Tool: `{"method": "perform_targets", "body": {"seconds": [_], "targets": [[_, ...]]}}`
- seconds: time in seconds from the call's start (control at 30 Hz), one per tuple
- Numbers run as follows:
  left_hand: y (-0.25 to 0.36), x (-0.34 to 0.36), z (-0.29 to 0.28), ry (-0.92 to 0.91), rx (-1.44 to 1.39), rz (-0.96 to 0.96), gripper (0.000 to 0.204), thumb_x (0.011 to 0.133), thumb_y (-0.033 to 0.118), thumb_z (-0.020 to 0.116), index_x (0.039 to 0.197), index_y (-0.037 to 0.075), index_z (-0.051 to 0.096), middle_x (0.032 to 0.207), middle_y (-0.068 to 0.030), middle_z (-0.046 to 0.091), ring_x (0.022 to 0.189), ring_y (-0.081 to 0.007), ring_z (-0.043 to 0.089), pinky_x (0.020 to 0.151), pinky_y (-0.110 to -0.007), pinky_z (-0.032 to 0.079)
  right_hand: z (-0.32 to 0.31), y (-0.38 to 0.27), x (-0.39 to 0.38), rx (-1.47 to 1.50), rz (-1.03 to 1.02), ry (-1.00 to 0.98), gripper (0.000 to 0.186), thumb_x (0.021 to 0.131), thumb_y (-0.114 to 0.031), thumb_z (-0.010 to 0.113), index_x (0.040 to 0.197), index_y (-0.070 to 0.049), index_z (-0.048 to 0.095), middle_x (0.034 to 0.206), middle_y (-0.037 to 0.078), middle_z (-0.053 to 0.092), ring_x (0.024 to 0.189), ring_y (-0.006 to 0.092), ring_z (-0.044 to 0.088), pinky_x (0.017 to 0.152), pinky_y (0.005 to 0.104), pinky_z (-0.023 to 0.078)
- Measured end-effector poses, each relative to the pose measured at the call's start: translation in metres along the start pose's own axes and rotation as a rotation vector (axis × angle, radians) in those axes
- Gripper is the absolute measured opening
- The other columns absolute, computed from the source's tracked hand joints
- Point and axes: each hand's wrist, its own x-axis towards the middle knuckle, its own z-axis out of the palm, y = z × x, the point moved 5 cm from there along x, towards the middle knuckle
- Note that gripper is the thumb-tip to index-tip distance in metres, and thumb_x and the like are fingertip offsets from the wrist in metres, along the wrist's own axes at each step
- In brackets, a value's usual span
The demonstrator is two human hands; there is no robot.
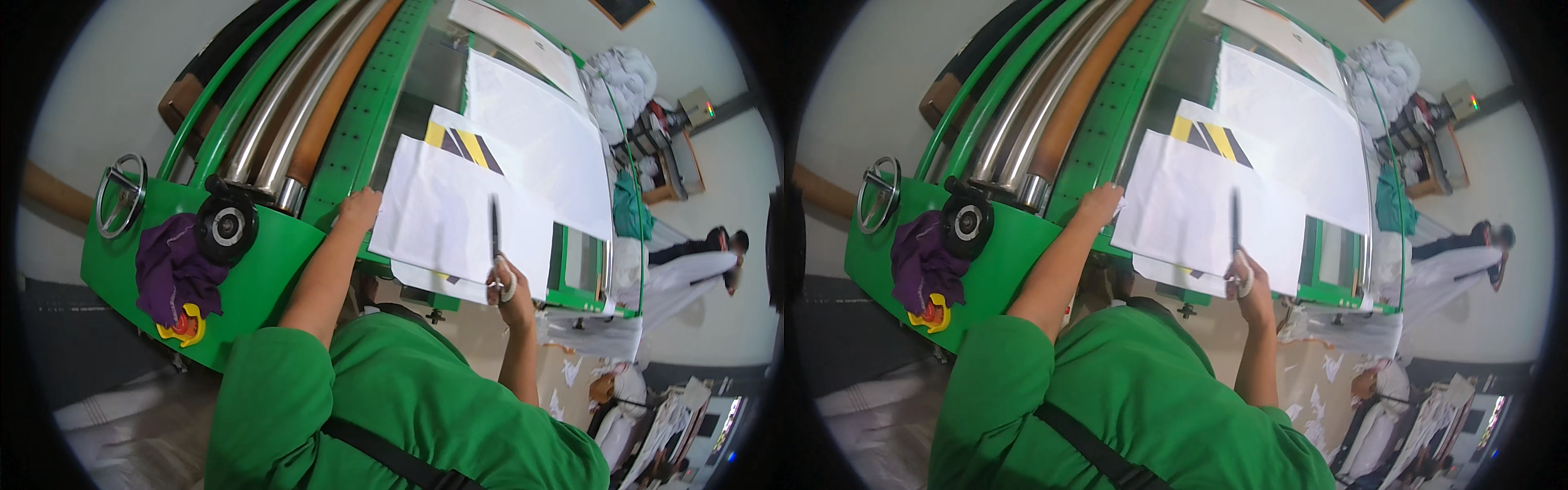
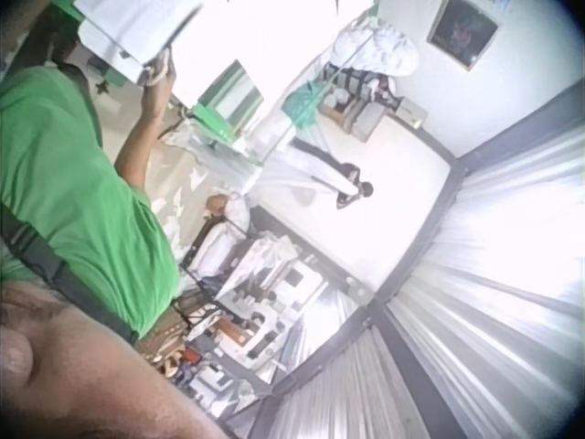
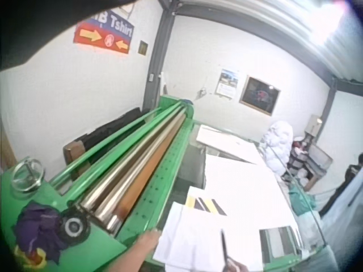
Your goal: The person uses shears to cut a white fabric sheet placed on a heat press machine. They trim the edges of the fabric, remove the cut pieces, and then fold the remaining fabric.
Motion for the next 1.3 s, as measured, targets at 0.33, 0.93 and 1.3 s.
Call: {"method": "perform_targets", "body": {"seconds": [0.33, 0.93, 1.3], "targets": [[0.157, -0.01, -0.062, -0.006, -0.199, 0.372, 0.028, 0.078, 0.014, 0.07, 0.103, 0.002, 0.069, 0.108, -0.0217, 0.071, 0.105, -0.0391, 0.068, 0.089, -0.048, 0.055, -0.202, 0.111, -0.092, -0.048, 0.063, 0.559, 0.057, 0.09, -0.028, 0.076, 0.137, -0.003, 0.054, 0.092, 0.006, 0.066, 0.06, 0.0115, 0.059, 0.049, 0.0261, 0.046], [0.102, 0.119, -0.023, 0.419, -0.272, 0.008, 0.032, 0.089, 0.018, 0.069, 0.119, 0.007, 0.067, 0.119, -0.0154, 0.068, 0.112, -0.0346, 0.064, 0.097, -0.044, 0.051, -0.413, 0.112, 0.026, -1.028, 0.111, 0.689, 0.067, 0.089, -0.008, 0.059, 0.152, 0.002, 0.035, 0.121, 0.033, 0.063, 0.112, 0.0473, 0.063, 0.093, 0.05, 0.049], [0.072, 0.09, -0.021, 0.513, -0.193, -0.137, 0.031, 0.093, 0.012, 0.064, 0.121, -0.001, 0.066, 0.13, -0.0176, 0.062, 0.123, -0.0366, 0.055, 0.104, -0.044, 0.045, -0.426, 0.114, 0.053, -1.098, 0.172, 0.658, 0.066, 0.089, -0.007, 0.063, 0.151, 0.001, 0.04, 0.112, 0.031, 0.064, 0.104, 0.0469, 0.062, 0.091, 0.0495, 0.048]]}}
